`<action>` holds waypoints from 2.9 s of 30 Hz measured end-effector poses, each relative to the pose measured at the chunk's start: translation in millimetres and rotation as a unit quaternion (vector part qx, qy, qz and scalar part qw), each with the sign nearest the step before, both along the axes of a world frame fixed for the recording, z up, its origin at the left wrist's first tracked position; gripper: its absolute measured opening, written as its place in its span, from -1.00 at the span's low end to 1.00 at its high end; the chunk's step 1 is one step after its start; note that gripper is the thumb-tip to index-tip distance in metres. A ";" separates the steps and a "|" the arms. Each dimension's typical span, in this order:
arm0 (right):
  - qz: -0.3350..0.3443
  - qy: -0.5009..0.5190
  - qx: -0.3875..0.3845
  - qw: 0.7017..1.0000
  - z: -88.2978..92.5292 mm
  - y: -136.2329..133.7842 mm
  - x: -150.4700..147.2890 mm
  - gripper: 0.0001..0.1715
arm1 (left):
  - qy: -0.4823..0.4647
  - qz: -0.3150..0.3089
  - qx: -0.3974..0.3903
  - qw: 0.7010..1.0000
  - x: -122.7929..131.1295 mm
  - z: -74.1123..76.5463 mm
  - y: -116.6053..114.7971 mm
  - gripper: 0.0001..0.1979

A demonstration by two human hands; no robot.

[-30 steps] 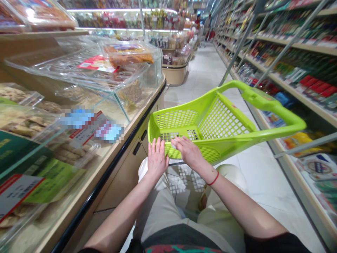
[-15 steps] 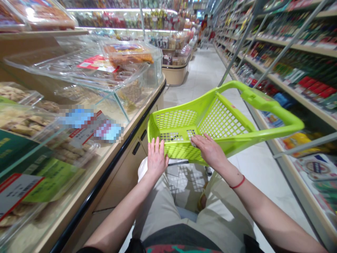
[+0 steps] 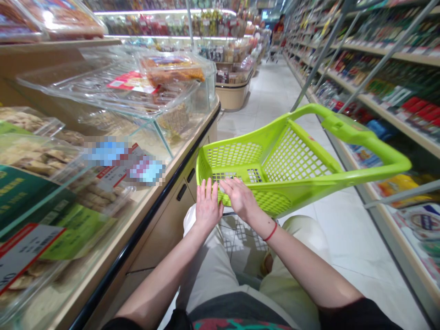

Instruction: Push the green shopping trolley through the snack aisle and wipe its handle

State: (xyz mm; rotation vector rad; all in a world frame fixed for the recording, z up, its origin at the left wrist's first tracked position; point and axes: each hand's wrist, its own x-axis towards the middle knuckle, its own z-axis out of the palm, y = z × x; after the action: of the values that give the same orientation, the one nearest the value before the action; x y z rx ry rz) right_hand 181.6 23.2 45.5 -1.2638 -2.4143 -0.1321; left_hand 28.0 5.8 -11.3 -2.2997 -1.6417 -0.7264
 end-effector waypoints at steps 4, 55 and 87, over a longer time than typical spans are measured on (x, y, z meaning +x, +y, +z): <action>0.011 -0.010 0.019 1.000 -3.8 -2.1 -1.4 -0.50 | 0.004 0.007 -0.016 1.000 0.0 1.1 -0.3 -0.31; -0.079 -0.007 0.004 0.997 0.4 -8.4 17.5 -0.59 | -0.014 0.010 -0.020 1.000 3.5 2.3 -0.9 -0.27; -0.120 0.034 0.045 0.991 -10.5 -0.8 -7.1 -0.63 | -0.015 0.018 -0.012 1.000 5.0 -2.0 0.7 -0.30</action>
State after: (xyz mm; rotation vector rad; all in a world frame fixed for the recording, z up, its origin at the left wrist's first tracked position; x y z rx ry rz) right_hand 174.5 22.3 35.1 -1.4881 -2.1668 -0.2596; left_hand 33.0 6.5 -13.4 -2.2799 -1.7087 -0.7414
